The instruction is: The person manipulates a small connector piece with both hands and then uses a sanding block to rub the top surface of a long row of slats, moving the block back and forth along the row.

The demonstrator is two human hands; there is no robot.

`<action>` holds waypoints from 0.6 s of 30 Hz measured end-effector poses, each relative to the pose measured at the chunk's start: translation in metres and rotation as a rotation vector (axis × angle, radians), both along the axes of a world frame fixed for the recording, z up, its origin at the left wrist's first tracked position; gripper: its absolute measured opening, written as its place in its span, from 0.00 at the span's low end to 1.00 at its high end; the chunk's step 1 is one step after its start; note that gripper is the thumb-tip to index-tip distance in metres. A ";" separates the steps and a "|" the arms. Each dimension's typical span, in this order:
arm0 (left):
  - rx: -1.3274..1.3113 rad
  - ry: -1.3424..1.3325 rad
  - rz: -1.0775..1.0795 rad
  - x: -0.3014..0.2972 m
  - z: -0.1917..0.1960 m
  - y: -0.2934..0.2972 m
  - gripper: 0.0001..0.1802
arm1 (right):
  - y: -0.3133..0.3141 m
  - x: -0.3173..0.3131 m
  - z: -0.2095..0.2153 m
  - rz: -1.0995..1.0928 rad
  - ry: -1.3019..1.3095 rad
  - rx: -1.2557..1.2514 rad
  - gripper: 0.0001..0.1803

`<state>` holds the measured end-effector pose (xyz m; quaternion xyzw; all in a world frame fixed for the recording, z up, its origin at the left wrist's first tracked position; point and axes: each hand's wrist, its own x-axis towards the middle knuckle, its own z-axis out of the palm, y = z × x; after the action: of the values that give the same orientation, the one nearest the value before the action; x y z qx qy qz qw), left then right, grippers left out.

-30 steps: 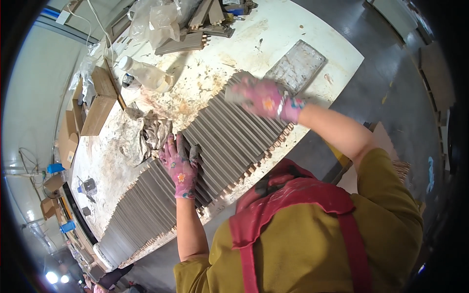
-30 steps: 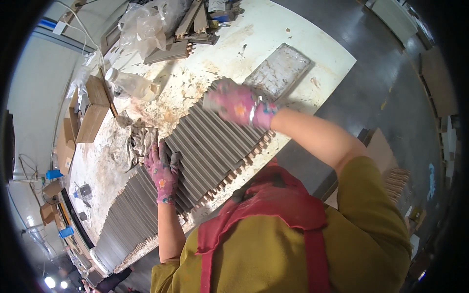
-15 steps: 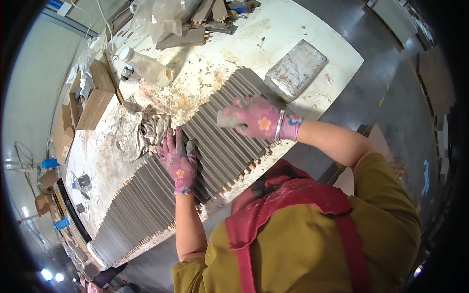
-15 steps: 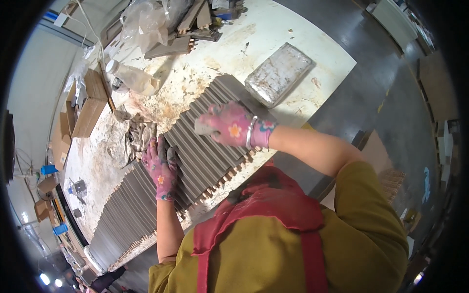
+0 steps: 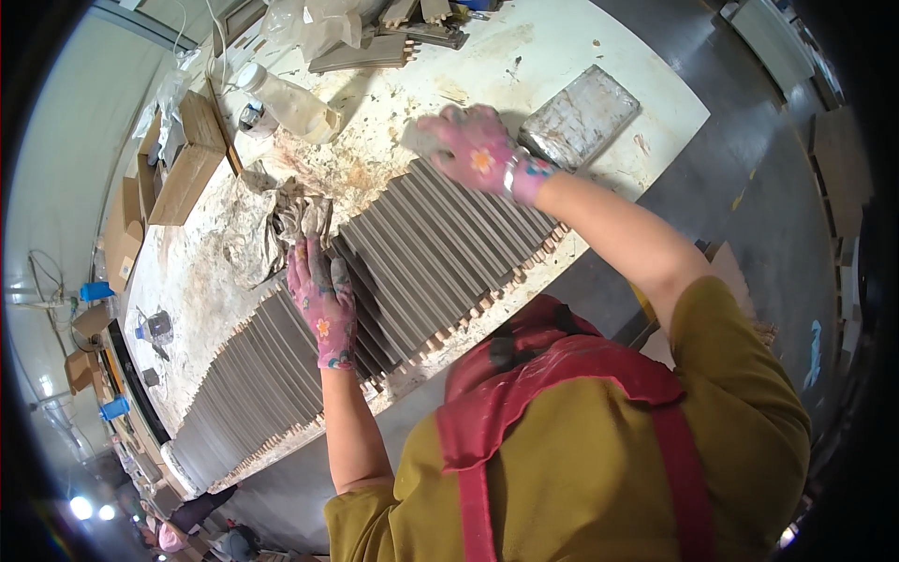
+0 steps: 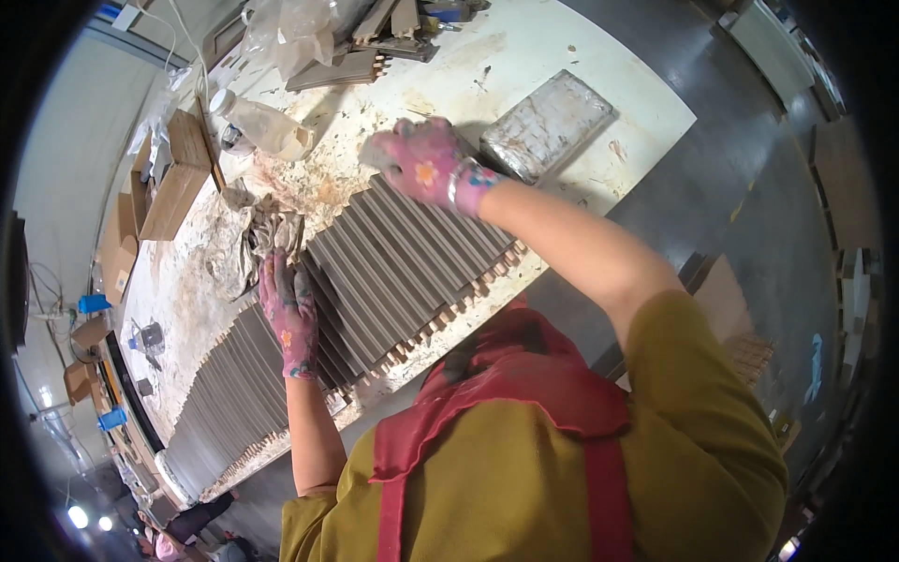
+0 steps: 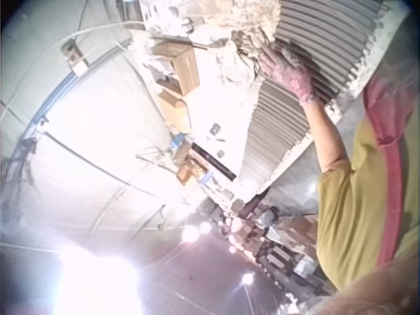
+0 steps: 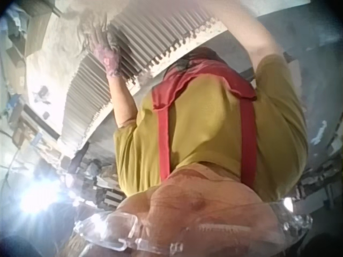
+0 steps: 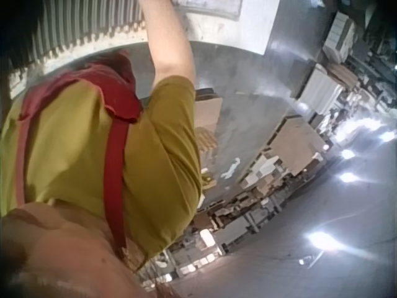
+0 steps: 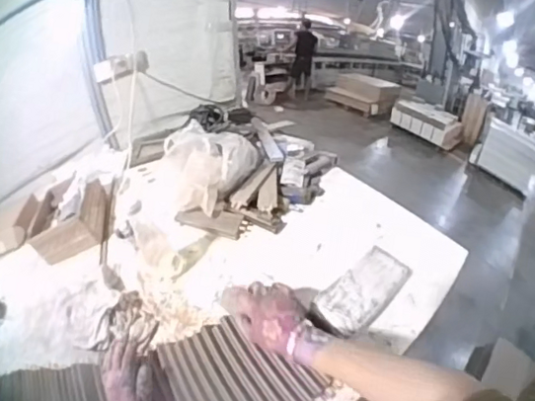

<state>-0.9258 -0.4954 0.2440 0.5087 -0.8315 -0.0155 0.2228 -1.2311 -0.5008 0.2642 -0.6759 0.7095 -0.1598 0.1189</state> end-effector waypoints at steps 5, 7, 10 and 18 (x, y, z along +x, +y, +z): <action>0.022 -0.243 0.047 0.009 -0.018 0.004 0.26 | 0.026 0.044 -0.017 0.289 0.233 -0.056 0.22; 0.046 -0.181 0.072 0.015 -0.018 0.007 0.27 | 0.056 0.053 -0.023 0.415 0.127 -0.178 0.25; 0.047 -0.205 0.060 0.016 -0.019 0.007 0.27 | 0.032 0.039 0.007 0.353 0.074 0.020 0.24; 0.028 -0.123 0.040 0.017 -0.020 0.007 0.25 | 0.065 0.041 -0.011 0.447 -0.023 -0.188 0.15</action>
<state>-0.9093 -0.4880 0.2239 0.5283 -0.8330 0.0084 0.1644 -1.1904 -0.4363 0.2534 -0.8224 0.5229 -0.2027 0.0957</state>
